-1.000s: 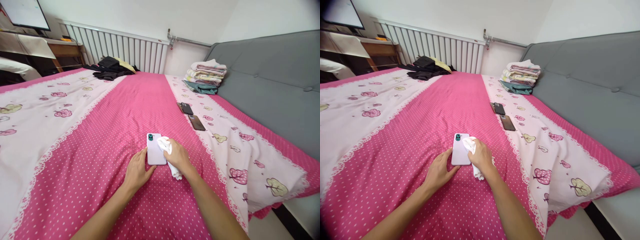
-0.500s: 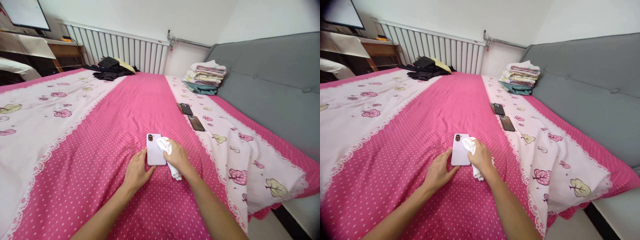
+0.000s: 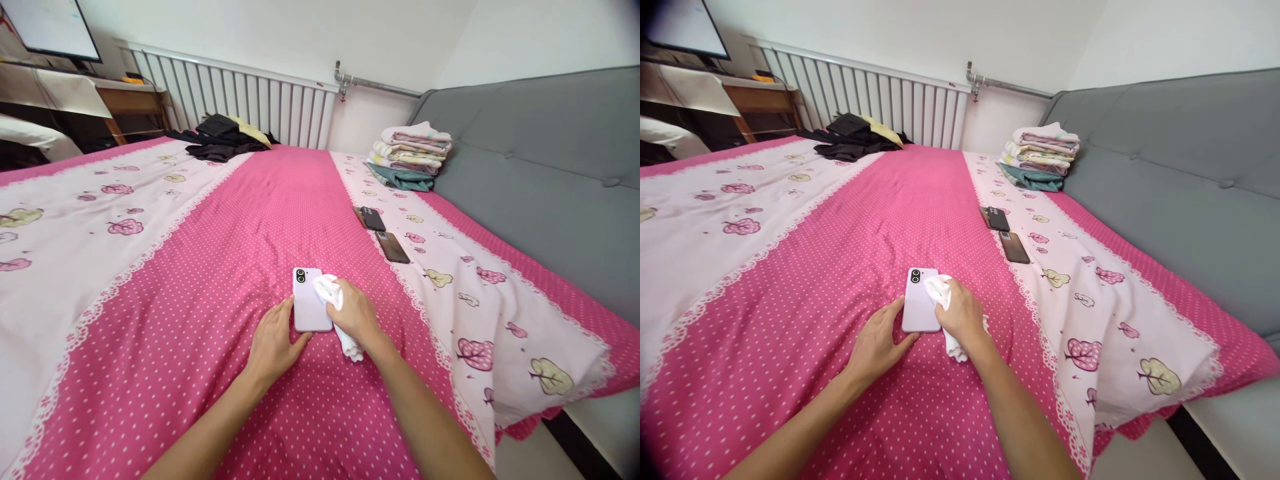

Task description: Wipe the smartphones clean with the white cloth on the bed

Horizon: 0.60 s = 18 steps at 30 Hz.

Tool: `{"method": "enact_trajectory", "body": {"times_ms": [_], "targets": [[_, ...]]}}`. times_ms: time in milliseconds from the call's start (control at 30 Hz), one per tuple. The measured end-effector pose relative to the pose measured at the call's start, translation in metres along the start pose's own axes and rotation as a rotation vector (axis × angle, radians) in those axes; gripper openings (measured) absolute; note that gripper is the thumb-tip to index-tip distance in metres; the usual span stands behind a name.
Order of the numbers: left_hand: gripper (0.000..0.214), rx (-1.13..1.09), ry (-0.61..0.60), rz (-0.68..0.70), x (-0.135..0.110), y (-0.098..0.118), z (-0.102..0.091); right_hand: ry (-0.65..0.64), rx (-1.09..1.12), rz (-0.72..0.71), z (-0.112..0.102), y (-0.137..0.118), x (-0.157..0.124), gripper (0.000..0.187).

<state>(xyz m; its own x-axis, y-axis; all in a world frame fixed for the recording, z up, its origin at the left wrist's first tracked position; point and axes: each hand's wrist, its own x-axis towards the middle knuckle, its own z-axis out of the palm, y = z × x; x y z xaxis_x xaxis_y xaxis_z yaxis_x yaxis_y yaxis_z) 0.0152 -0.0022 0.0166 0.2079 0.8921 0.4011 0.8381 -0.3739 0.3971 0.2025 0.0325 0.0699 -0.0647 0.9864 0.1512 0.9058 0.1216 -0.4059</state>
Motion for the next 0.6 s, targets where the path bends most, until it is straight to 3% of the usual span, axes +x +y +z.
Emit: {"method": "enact_trajectory", "body": {"times_ms": [600], "targets": [[0.063,0.011,0.001,0.001,0.0000,-0.0002,0.0008,0.010,0.014,-0.012,-0.0006,-0.0007,-0.0001,0.045]]}}
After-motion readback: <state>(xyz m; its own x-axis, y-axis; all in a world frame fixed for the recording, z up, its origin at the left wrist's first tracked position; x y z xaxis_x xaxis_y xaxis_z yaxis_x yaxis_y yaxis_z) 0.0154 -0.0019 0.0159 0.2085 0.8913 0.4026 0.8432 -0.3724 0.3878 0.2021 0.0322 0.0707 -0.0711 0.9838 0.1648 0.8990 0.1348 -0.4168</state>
